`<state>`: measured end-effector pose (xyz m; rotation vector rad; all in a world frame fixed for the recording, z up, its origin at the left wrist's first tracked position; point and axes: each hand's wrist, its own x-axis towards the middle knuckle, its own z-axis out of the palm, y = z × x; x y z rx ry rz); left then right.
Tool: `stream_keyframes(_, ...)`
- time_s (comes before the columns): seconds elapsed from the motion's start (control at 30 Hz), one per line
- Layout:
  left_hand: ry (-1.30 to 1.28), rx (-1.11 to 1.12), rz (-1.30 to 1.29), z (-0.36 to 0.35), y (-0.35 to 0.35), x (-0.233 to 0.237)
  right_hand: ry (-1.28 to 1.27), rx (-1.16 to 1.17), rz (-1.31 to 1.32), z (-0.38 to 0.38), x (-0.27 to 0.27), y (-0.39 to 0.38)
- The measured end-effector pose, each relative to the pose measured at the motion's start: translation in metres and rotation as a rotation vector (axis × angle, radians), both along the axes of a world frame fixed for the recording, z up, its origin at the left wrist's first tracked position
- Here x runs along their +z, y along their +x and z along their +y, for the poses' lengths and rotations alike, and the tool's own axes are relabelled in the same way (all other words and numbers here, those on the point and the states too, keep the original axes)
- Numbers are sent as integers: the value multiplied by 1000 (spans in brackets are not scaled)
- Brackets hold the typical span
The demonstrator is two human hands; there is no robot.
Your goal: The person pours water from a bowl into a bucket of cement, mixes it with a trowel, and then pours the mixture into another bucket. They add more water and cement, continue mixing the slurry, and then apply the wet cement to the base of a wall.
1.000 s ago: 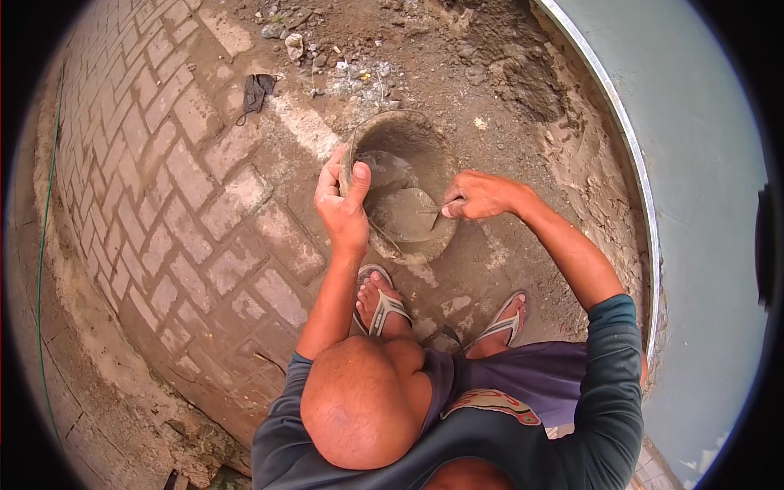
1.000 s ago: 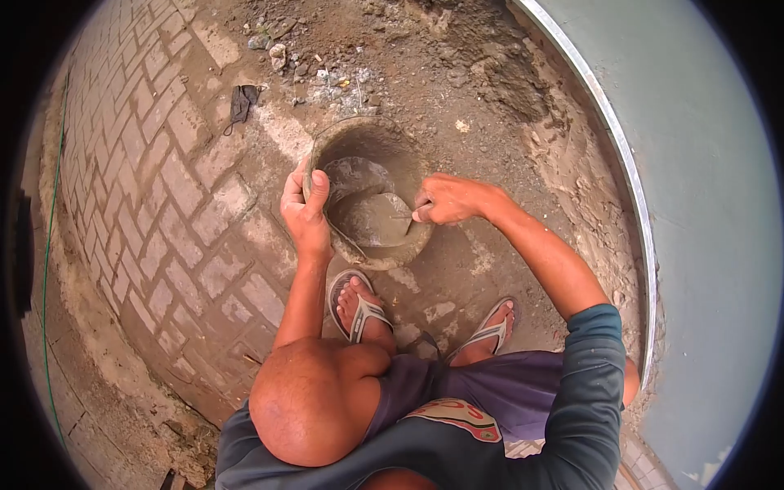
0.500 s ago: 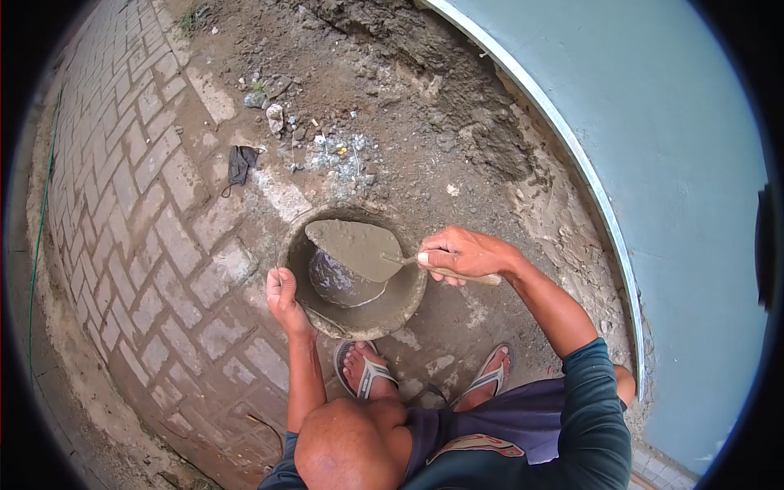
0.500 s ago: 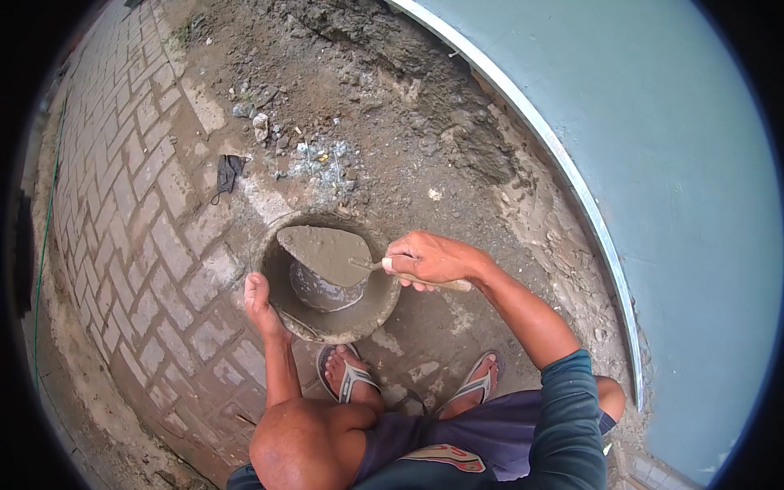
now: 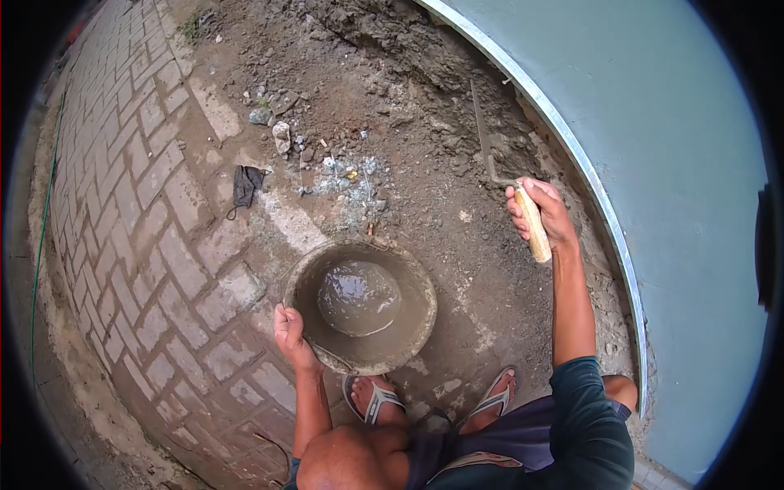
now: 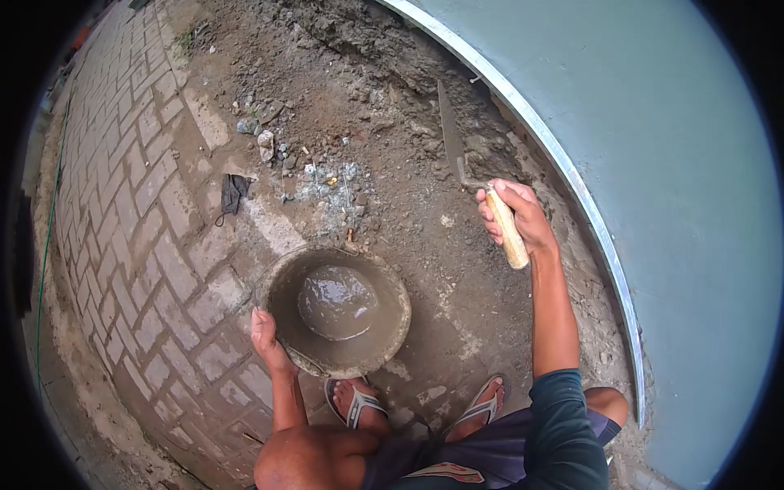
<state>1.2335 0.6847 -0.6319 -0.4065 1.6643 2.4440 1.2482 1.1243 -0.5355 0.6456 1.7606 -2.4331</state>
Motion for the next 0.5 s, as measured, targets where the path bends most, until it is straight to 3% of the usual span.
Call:
stream_keyframes(0.13,-16,8,-7,7,-1,7,307,143,-348,-21,-31,20)
stream_keyframes(0.3,-19,-12,-5,2,-2,2,269,153,-452,-30,-93,0)
stream_keyframes(0.5,-5,6,-32,3,0,5,297,81,-535,-12,-92,11)
